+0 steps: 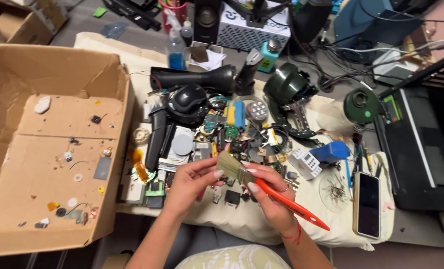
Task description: Cleaning small electronic components using a paintbrush and sorting them into a box.
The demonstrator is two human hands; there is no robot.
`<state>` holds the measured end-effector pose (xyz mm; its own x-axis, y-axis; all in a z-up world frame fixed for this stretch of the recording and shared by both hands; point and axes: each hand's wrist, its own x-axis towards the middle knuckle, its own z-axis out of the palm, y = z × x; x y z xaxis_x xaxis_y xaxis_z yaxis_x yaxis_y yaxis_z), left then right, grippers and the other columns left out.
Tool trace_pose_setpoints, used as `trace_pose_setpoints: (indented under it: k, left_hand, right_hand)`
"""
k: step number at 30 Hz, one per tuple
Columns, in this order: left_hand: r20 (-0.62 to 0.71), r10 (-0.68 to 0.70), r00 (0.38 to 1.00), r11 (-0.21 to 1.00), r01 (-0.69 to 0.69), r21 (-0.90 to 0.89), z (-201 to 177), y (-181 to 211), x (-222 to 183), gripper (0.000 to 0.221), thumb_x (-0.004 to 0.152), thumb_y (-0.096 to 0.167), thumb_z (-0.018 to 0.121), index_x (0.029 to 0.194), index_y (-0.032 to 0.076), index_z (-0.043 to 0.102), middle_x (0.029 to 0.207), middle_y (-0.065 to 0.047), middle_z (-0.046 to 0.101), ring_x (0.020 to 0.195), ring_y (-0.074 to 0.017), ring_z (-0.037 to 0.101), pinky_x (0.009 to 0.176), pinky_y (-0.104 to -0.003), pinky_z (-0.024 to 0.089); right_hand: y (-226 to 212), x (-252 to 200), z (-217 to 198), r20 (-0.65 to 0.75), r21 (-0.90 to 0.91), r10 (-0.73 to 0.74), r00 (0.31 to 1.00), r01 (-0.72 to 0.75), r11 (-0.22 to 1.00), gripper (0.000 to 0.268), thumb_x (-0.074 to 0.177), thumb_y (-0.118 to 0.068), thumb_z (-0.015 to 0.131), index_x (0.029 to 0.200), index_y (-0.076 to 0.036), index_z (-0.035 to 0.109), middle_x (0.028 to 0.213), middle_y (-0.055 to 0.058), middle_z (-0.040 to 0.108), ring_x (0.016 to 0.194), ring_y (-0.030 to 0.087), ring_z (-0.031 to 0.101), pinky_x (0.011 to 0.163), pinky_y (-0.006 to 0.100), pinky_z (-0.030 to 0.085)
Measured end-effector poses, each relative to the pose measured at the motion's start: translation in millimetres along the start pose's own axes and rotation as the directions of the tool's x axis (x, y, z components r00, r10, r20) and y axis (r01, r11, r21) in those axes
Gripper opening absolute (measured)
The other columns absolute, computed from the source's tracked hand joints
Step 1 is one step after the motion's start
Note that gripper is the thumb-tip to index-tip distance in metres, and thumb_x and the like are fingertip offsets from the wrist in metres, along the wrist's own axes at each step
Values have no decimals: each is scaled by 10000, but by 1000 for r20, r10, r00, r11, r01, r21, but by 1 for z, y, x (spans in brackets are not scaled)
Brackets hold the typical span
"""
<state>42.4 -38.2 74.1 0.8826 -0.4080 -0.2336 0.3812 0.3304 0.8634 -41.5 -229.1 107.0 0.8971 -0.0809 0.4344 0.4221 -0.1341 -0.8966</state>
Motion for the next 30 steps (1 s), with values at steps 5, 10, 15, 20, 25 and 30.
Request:
trace_pose_setpoints:
  k: [5, 10, 15, 20, 25, 30]
  left_hand:
    - [-34, -101, 994, 960, 88, -267, -12, -44, 32, 427, 777, -74, 781, 1198, -79, 709, 1013, -258, 767, 852, -301, 743, 777, -403, 665]
    - [-36, -166, 985, 959, 153, -240, -3, -30, 30, 443, 780, -48, 769, 1213, -77, 681, 1098, -303, 763, 1060, -315, 745, 850, -362, 615]
    - [47, -137, 989, 984, 142, -112, -8, -38, 29, 431, 737, -44, 825, 1163, -61, 759, 959, -225, 793, 774, -263, 738, 802, -357, 635]
    - [52, -6, 999, 1000, 5, 24, 13, -28, 16, 388, 760, -64, 843, 1141, -61, 768, 958, -249, 796, 824, -261, 774, 766, -396, 665]
    - [-9, 352, 936, 845, -313, 434, 13, -47, 16, 324, 814, 22, 839, 1129, 92, 809, 984, -112, 793, 889, -204, 779, 767, -294, 667]
    - [253, 720, 646, 187, -532, 826, 25, -56, 11, 473, 905, 98, 771, 1367, 83, 670, 978, -83, 784, 851, -209, 767, 738, -331, 622]
  right_hand:
    - [-9, 0, -18, 50, -124, -26, 998, 32, 992, 213, 980, -48, 627, 1189, -31, 664, 1269, 204, 702, 1214, 318, 681, 1067, 392, 567]
    - [-13, 1, -28, 139, -140, 158, 978, -139, 980, 184, 953, -107, 648, 1113, -49, 717, 1198, 166, 756, 1097, 249, 728, 755, 307, 642]
    - [2, 4, -36, 77, 223, 132, 988, -146, 964, 249, 993, -24, 622, 1237, -22, 671, 1305, 239, 656, 774, 212, 707, 689, 266, 668]
    - [3, 13, -36, -144, 137, 26, 989, -6, 991, 211, 959, -63, 641, 1149, 27, 663, 1248, 300, 672, 774, 237, 758, 660, 352, 661]
    - [9, -2, -32, -168, 171, 58, 984, -28, 985, 228, 927, -61, 672, 1119, 61, 661, 1200, 323, 682, 713, 261, 763, 629, 372, 671]
    - [3, 1, -36, -241, -153, -51, 969, 14, 988, 187, 974, -46, 637, 1145, 20, 675, 1239, 240, 695, 695, 182, 735, 628, 318, 647]
